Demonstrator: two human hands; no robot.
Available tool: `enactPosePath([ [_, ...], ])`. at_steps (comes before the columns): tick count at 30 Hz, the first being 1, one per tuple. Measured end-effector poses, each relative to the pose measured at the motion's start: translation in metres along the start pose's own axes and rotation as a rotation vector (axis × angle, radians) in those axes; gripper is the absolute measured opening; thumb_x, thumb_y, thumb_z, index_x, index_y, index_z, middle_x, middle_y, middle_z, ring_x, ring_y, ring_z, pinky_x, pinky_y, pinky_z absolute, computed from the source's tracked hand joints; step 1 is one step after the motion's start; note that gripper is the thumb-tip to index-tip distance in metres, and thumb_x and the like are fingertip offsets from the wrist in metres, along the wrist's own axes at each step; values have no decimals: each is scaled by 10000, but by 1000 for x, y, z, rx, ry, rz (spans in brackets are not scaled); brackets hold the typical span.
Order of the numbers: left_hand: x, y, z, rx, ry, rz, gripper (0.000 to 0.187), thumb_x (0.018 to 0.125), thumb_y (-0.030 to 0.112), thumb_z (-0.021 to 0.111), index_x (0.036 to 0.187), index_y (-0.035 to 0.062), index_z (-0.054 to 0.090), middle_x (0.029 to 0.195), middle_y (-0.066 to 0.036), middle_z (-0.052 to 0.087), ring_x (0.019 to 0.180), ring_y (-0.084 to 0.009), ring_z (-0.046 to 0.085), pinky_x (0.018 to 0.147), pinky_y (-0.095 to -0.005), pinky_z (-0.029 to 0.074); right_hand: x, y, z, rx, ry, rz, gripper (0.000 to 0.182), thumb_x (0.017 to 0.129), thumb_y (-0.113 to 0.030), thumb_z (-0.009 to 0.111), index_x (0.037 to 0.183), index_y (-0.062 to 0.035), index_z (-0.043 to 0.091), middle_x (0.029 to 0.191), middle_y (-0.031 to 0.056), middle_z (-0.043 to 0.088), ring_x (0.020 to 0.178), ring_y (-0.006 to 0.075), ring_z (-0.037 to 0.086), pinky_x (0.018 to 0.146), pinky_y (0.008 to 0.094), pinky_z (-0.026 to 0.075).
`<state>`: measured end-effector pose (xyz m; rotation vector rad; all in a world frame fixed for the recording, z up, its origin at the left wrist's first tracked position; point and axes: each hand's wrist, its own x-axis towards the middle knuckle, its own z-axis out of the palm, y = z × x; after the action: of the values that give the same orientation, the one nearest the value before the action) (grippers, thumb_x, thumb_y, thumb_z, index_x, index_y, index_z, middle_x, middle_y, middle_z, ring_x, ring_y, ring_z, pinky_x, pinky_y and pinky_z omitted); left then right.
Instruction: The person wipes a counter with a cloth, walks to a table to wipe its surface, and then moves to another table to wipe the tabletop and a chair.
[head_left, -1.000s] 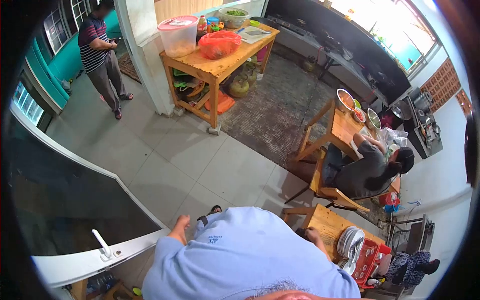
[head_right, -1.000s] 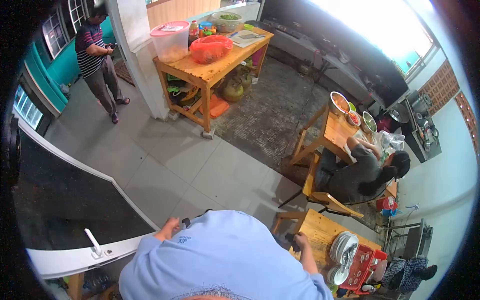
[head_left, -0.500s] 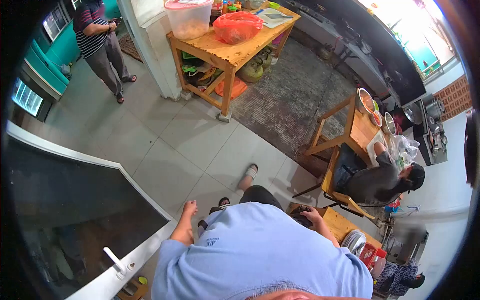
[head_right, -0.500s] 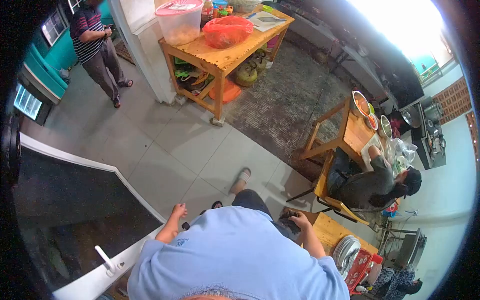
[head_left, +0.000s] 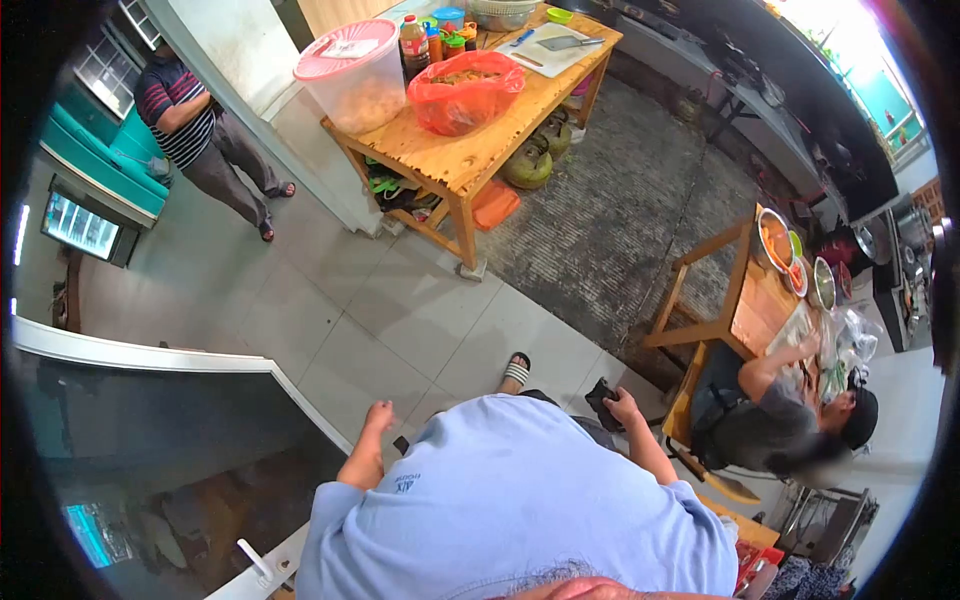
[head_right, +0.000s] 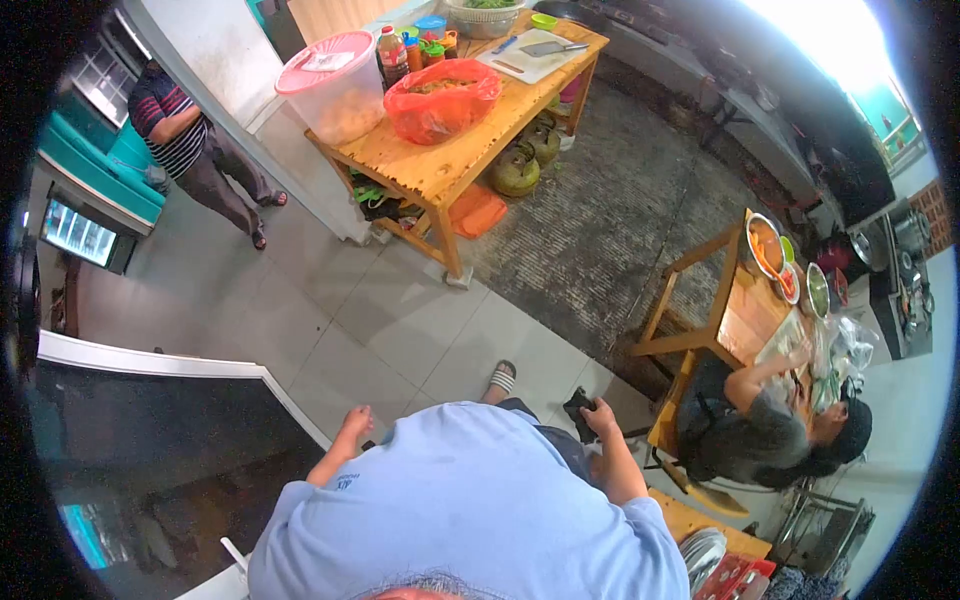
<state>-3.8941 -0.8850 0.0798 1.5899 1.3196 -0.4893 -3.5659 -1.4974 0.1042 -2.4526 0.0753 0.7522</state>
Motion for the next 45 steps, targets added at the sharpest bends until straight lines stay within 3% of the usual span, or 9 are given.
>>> enactPosePath([
  [5,33,153,8,-199,92,259,284,1039,334,539,1074,62,615,890,-38,703,753,-153,697,578,-330,540,45,-65,-62,-8,-144,83,482,855,-265,749,1227,17,628,1095,208,724,1025,320,699,896,399,538],
  [13,25,396,35,-195,25,809,272,1065,259,541,1151,14,619,1041,-91,722,918,-168,723,776,-286,552,88,-5,-70,64,-17,55,387,852,-253,765,1092,22,634,974,163,711,881,247,661,787,391,528],
  [15,15,465,37,-268,5,886,277,1061,252,549,1138,-3,626,1026,-104,732,917,-175,730,791,-297,558,88,17,-62,-78,23,179,475,860,-269,738,1201,43,623,1090,239,715,1022,366,692,888,415,531],
  [24,84,712,58,-323,-246,1011,281,1037,248,594,1148,-7,633,1136,-106,700,1050,-198,693,890,-323,554,119,-25,-119,-28,34,292,401,856,-241,747,1128,35,645,1038,220,720,966,303,688,849,419,532],
  [25,93,734,64,-246,-95,1227,274,1009,245,629,1131,-1,641,1091,-128,706,1018,-237,701,897,-341,550,133,-36,-128,-19,71,270,394,857,-237,746,1125,35,647,1036,219,720,966,298,687,849,419,531],
  [30,122,798,70,22,213,1555,280,950,247,684,1094,10,650,1138,-199,674,1123,-326,651,988,-402,496,181,-151,-165,78,199,187,317,888,-195,727,1116,2,629,1009,161,717,915,255,666,845,377,516],
  [33,159,807,73,-127,187,1268,346,985,309,640,1149,4,658,1212,-227,654,1182,-380,600,1035,-436,446,215,-188,-172,221,200,109,317,903,-214,724,1114,-3,618,1007,161,713,929,268,668,849,373,512],
  [41,190,825,57,99,459,1205,473,979,388,635,1249,-1,637,1200,-243,677,1158,-399,622,997,-451,467,305,-235,-207,-42,96,65,395,914,-240,696,1199,18,605,1143,229,690,1123,381,648,956,416,496],
  [45,182,839,40,23,351,1076,435,979,350,639,1227,-7,627,1204,-248,672,1174,-384,623,1001,-435,473,374,-246,-216,8,196,-90,472,919,-290,683,1279,1,590,1197,256,674,1185,419,617,981,445,485],
])
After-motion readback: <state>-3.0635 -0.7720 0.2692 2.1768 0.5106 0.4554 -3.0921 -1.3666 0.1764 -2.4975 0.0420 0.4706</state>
